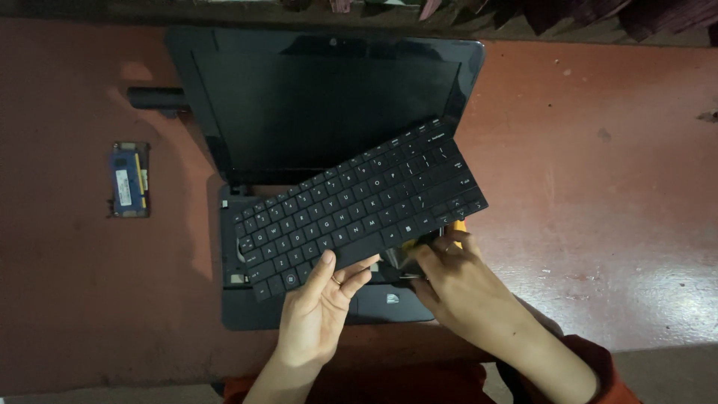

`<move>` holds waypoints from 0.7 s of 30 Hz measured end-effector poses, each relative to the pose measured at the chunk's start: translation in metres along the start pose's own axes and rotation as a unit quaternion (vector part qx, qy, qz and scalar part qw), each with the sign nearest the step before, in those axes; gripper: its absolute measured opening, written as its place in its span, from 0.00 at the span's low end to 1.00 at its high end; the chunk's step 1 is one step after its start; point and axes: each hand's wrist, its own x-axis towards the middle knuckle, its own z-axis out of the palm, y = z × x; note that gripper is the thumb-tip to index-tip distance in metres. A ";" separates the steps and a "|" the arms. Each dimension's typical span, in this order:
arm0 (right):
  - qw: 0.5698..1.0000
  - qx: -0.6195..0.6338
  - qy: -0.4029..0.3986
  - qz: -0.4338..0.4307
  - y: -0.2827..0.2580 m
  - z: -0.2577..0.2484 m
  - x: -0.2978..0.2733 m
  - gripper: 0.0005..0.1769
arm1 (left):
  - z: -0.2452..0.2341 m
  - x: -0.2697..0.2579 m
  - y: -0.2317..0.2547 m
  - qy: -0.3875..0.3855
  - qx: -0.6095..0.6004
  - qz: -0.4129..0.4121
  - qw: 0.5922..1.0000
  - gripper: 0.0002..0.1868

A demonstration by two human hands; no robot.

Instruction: Repairing a laptop by working on internal components with a screwdriver, reassembling the keyboard, and closing the device.

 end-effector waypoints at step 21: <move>0.955 -0.122 -0.161 0.216 0.014 0.004 0.030 0.25 | -0.001 0.000 -0.001 0.011 -0.030 -0.011 0.999 0.12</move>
